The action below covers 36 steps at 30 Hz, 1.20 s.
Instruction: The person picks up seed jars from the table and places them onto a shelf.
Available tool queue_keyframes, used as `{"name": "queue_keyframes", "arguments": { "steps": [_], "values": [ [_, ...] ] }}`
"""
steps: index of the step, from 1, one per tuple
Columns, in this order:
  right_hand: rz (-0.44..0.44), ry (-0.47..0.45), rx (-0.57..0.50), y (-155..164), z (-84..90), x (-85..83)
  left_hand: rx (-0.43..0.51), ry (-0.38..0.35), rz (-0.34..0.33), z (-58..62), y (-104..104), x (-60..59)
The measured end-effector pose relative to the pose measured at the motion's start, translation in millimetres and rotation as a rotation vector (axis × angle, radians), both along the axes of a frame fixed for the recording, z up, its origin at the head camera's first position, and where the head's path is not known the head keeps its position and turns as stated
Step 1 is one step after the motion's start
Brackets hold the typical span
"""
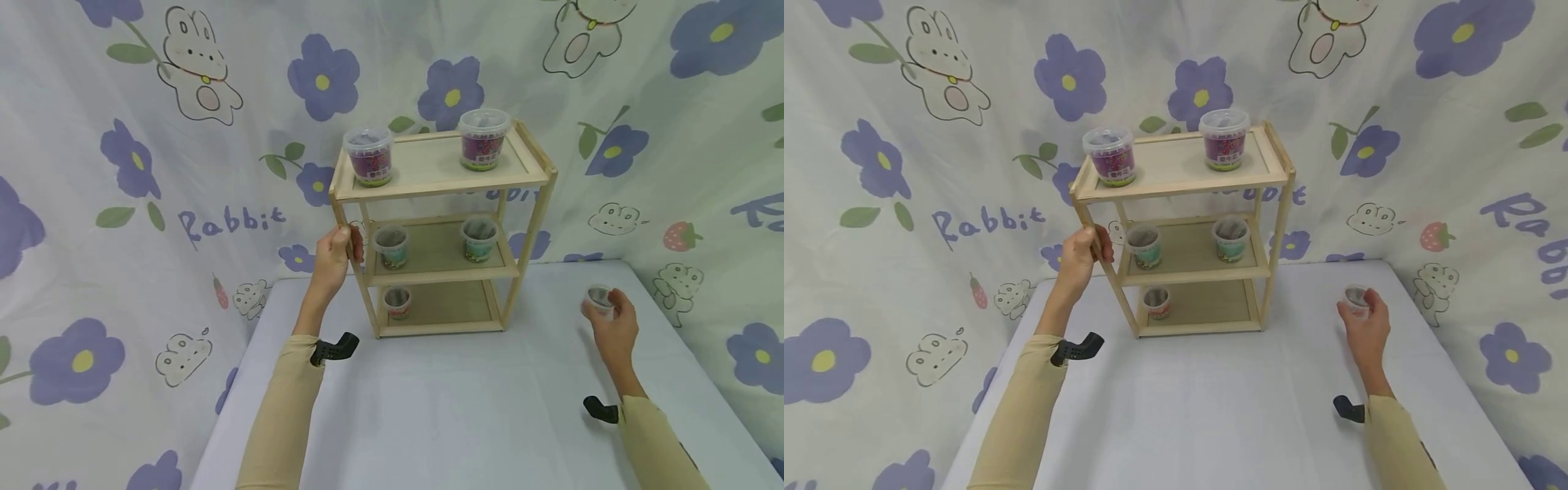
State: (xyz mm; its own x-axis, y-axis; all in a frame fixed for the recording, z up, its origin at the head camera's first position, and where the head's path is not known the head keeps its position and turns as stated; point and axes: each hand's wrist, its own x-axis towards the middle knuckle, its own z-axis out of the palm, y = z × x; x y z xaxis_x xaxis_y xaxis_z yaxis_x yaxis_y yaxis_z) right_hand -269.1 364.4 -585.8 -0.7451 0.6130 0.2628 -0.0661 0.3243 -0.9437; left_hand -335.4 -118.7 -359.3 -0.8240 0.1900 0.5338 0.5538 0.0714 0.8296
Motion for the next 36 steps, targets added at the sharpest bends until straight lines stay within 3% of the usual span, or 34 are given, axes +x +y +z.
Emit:
{"name": "queue_keyframes", "arguments": {
  "steps": [5,16,23,36],
  "values": [
    [-0.021,-0.021,0.003,6.3,4.7,-6.6,-0.006,0.022,0.001,4.7,2.1,4.4],
    [-0.077,-0.094,0.045,24.5,2.3,-22.2,-0.009,0.033,0.003,6.5,4.4,2.5],
    [-0.044,-0.181,0.019,32.6,-8.6,-26.2,-0.031,0.038,0.015,9.0,4.2,2.9],
    [-0.023,-0.233,0.018,28.4,-29.0,-30.9,-0.068,0.010,0.017,8.8,2.7,7.7]
  ]
}}
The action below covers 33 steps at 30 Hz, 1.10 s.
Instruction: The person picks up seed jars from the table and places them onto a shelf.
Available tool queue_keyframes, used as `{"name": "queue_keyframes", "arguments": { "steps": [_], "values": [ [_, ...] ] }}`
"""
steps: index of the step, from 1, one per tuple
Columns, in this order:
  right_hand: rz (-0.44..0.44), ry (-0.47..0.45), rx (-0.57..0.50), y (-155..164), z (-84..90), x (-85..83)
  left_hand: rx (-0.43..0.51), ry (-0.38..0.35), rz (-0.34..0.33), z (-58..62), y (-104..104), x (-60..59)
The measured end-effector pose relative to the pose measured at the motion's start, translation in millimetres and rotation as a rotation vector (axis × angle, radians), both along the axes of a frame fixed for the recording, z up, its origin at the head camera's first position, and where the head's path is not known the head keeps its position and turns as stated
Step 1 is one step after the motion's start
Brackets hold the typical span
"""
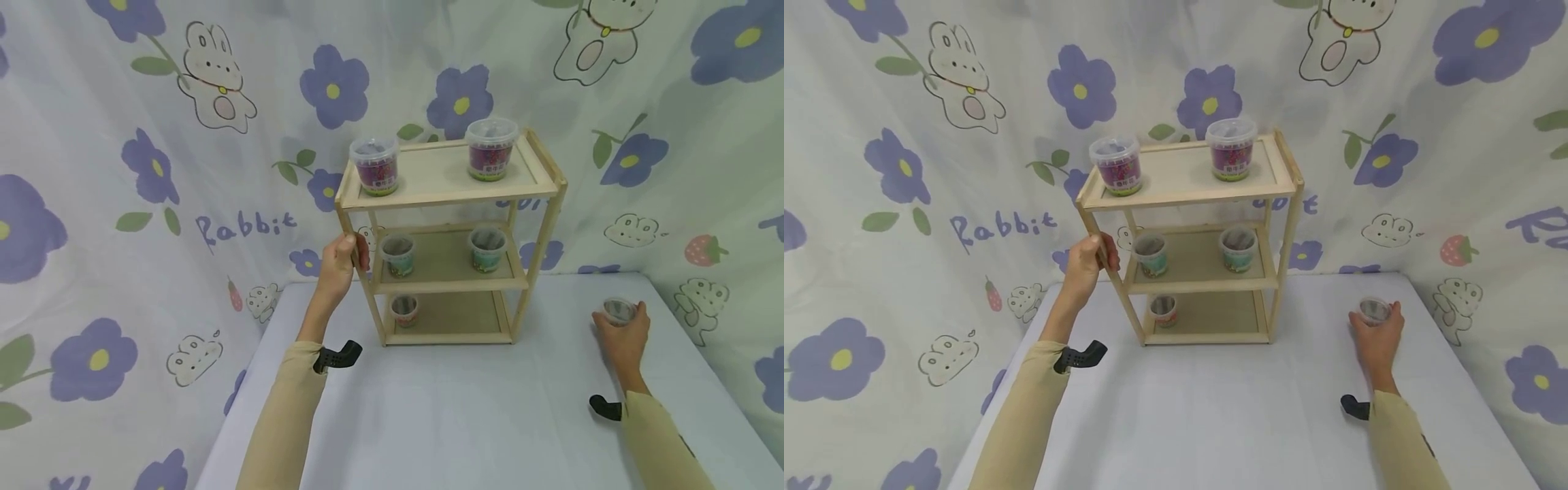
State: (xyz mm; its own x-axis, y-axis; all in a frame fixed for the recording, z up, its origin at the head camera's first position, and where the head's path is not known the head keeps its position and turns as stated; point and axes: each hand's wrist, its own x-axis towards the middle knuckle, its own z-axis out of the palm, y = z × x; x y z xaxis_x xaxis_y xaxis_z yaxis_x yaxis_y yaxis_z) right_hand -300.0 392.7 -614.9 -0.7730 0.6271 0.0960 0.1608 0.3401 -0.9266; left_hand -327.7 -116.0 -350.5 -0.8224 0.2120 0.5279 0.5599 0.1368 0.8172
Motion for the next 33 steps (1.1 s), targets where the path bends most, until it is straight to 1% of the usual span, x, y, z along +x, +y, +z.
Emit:
{"name": "queue_keyframes", "arguments": {
  "steps": [3,7,10,14,20,23,24,30,33],
  "values": [
    [-0.012,0.008,-0.024,-1.0,-6.0,-2.8,0.001,-0.010,0.012,-2.7,-1.1,-0.8],
    [-0.046,0.014,-0.035,0.0,-11.9,-1.1,0.021,-0.006,0.023,-18.2,-3.4,-14.7],
    [-0.046,0.015,-0.032,0.7,-12.9,-3.0,0.047,0.009,0.035,-28.6,-6.5,-25.2],
    [-0.026,0.015,-0.037,1.6,-14.0,-5.1,0.062,0.022,0.039,-31.2,-7.8,-28.6],
    [-0.015,-0.002,-0.035,2.0,-16.5,-1.8,0.044,0.001,0.038,-31.8,-7.4,-29.0],
    [-0.014,-0.019,-0.033,1.7,-15.4,0.2,0.028,-0.010,0.027,-29.6,-7.0,-27.6],
    [-0.015,-0.024,-0.031,1.5,-14.8,0.9,0.022,-0.010,0.020,-28.0,-6.6,-26.6],
    [-0.018,-0.042,-0.028,-2.8,-9.6,4.1,0.023,0.010,-0.002,-9.4,-1.3,-9.6],
    [-0.008,-0.046,-0.018,-5.4,-7.9,5.6,0.041,0.008,-0.004,-6.0,-0.6,-5.6]
  ]
}}
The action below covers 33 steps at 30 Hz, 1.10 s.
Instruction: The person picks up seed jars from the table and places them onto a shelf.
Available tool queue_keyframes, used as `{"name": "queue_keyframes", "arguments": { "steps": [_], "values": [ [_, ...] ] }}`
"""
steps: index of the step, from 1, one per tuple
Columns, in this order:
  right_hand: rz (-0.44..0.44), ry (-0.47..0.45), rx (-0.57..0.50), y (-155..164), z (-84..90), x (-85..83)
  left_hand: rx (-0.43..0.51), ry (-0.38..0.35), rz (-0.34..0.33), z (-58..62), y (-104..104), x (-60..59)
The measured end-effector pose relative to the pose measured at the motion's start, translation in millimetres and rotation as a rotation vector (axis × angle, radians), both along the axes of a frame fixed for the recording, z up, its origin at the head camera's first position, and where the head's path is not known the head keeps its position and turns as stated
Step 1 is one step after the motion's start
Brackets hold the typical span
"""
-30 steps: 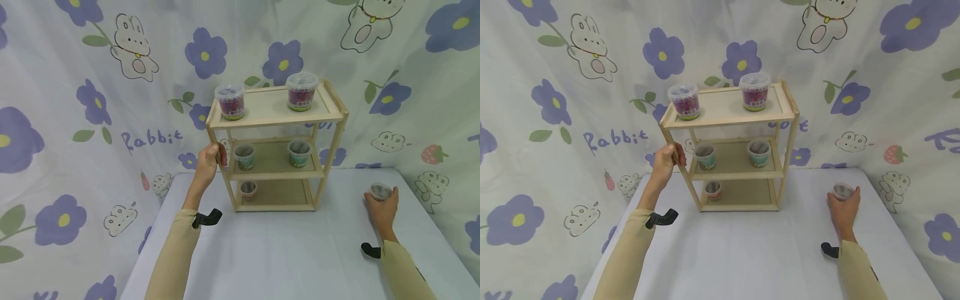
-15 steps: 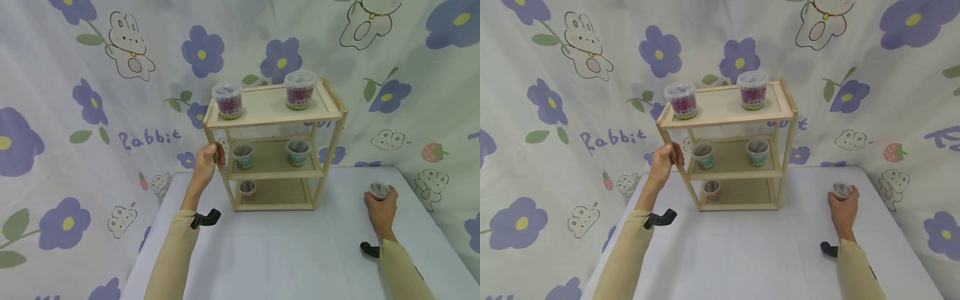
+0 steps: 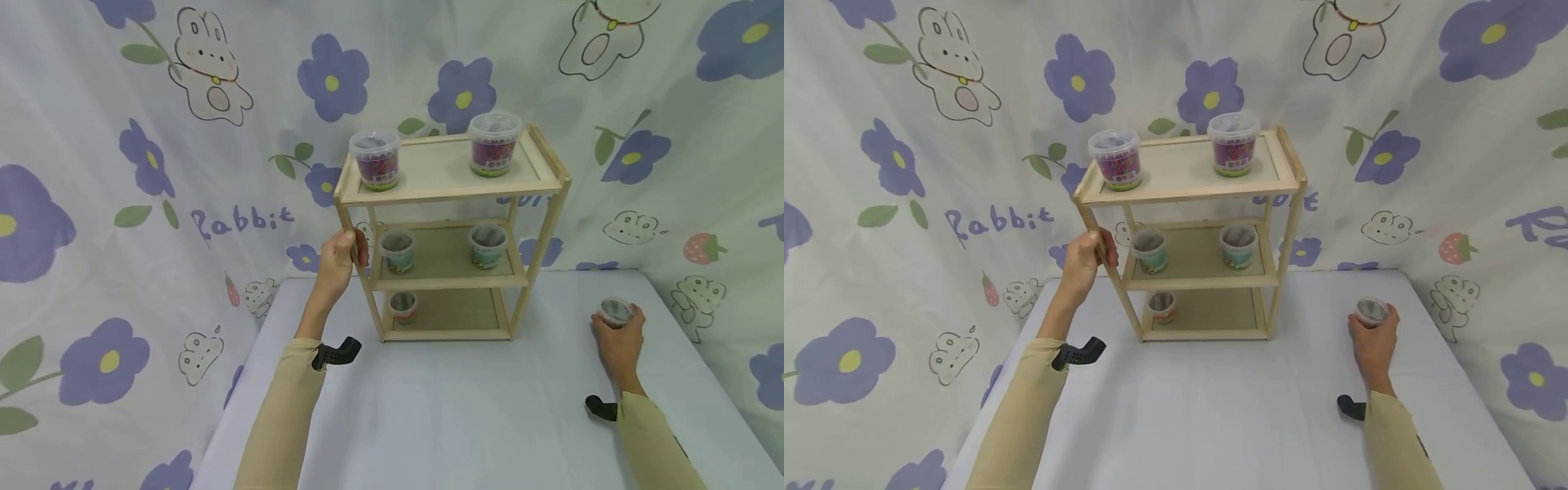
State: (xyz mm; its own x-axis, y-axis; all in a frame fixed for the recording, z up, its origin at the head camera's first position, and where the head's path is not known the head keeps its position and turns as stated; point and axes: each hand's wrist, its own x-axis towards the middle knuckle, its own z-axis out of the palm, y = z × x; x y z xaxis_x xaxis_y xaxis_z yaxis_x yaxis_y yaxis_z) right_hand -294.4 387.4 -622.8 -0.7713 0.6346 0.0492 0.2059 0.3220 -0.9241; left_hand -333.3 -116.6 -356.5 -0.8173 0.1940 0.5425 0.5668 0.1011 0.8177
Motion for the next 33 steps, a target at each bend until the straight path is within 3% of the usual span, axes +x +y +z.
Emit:
{"name": "queue_keyframes", "arguments": {
  "steps": [14,33],
  "values": [
    [0.025,0.003,0.064,-8.5,-3.3,20.3,0.034,-0.010,-0.015,0.7,-1.0,2.1],
    [0.104,-0.013,0.110,-22.6,-6.6,62.0,0.022,-0.006,-0.013,2.0,-2.3,3.2]
  ]
}}
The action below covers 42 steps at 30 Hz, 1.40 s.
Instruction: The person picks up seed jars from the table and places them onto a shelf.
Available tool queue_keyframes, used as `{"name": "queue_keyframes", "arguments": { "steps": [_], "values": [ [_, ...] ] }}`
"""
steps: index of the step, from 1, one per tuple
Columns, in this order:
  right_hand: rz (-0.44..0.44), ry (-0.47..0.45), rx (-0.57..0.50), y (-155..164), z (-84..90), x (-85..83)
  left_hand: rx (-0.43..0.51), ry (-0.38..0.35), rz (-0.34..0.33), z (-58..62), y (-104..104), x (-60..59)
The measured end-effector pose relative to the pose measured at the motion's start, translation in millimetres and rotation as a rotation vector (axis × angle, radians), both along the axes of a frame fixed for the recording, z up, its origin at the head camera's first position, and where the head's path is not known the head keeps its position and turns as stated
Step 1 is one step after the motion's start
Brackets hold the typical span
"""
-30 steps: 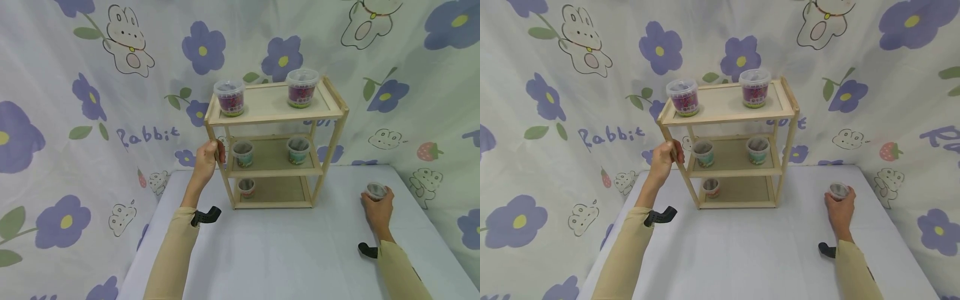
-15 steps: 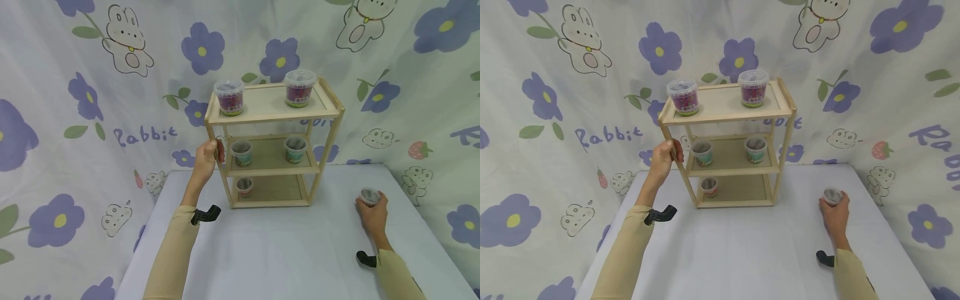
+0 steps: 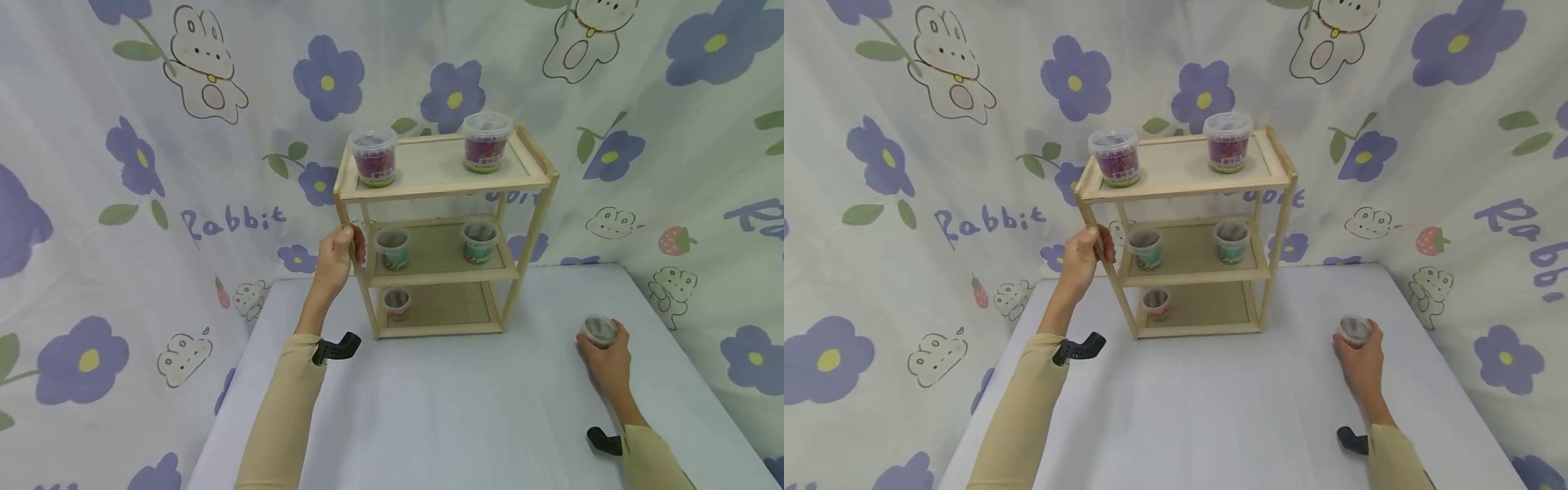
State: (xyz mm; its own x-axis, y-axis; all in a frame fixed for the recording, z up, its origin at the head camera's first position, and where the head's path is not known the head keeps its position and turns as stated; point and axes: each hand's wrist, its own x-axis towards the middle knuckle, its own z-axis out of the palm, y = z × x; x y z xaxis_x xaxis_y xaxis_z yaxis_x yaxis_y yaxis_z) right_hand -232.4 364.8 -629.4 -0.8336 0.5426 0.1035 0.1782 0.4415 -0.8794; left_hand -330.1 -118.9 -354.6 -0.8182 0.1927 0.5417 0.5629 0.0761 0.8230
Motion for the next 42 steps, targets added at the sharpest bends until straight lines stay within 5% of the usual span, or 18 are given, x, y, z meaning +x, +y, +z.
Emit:
{"name": "queue_keyframes", "arguments": {
  "steps": [6,13,19,27,42],
  "values": [
    [0.031,-0.013,-0.017,-11.2,-2.7,8.3,-0.006,-0.002,-0.002,-0.1,0.0,-1.5],
    [0.076,-0.014,-0.005,-34.7,2.8,10.8,0.026,0.003,0.019,-27.5,-5.1,-29.7],
    [0.115,0.019,-0.008,-50.0,11.8,8.6,0.009,-0.008,0.018,-23.0,-4.6,-25.4],
    [0.197,0.024,-0.027,-73.0,23.7,4.4,0.002,-0.001,0.008,-2.6,1.4,-4.5],
    [0.397,0.093,-0.026,-127.1,21.7,-11.0,0.010,-0.019,-0.003,1.0,1.3,-1.6]
  ]
}}
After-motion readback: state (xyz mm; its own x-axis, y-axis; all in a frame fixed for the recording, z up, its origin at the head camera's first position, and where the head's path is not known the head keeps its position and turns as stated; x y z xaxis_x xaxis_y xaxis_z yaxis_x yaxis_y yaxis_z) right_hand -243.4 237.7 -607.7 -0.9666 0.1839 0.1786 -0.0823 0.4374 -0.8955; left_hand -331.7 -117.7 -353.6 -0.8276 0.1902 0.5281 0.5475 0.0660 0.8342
